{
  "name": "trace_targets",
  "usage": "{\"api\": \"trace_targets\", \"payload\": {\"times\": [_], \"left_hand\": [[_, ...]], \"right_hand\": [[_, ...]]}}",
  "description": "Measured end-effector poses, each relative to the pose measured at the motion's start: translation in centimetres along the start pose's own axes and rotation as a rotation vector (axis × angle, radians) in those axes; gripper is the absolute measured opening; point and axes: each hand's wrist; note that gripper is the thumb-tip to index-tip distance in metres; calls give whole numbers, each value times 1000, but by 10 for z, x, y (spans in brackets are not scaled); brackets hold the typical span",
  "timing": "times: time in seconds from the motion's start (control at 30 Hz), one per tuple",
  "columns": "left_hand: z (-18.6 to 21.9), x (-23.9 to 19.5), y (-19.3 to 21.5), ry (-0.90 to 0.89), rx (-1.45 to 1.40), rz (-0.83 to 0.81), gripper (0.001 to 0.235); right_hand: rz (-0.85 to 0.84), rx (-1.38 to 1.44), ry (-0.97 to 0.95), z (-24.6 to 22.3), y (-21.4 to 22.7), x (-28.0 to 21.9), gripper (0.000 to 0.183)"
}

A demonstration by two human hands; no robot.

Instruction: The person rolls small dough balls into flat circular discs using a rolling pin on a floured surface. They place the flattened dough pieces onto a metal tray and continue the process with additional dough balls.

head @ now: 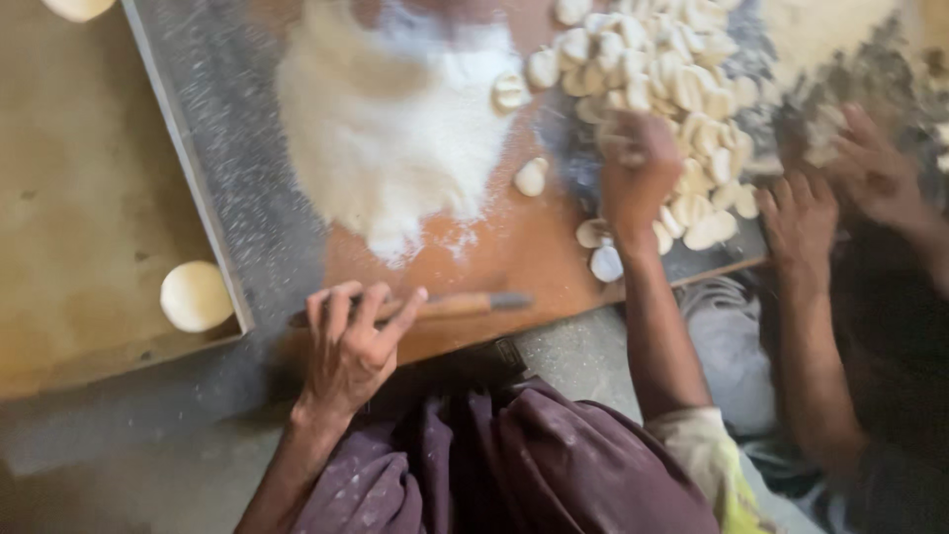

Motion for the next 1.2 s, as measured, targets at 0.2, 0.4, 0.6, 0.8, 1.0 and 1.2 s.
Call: {"api": "trace_targets", "payload": {"times": [0.2,0.4,0.6,0.8,1.0,1.2], "left_hand": [[1,-19,-2,-87,-74,-58,55],[2,-29,10,-91,-158,-51,44],[0,-60,16,-156,-219,-3,44],[-6,-19,-8,-49,-70,75,20],[-58,25,-37,-39,-110,207,9],[-62,50,-20,-31,-200,145,19]], "right_hand": [[-782,537,-31,-88,-17,-76,42],[-575,-94,941,-130,-42,-114,51],[-722,-158,854,-122,-17,-124,68],[-906,113,371,-126,15,-116,60],[-582,-283,668,-102,-24,-111,81],[-571,-221,608,-84,-19,-120,84]]}}
Point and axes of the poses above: each hand's wrist, its own x-axis towards the middle knuckle, its own y-axis out of the back of the hand, z = x × y, and after that the axes turned 12 degrees about -y, right-handed
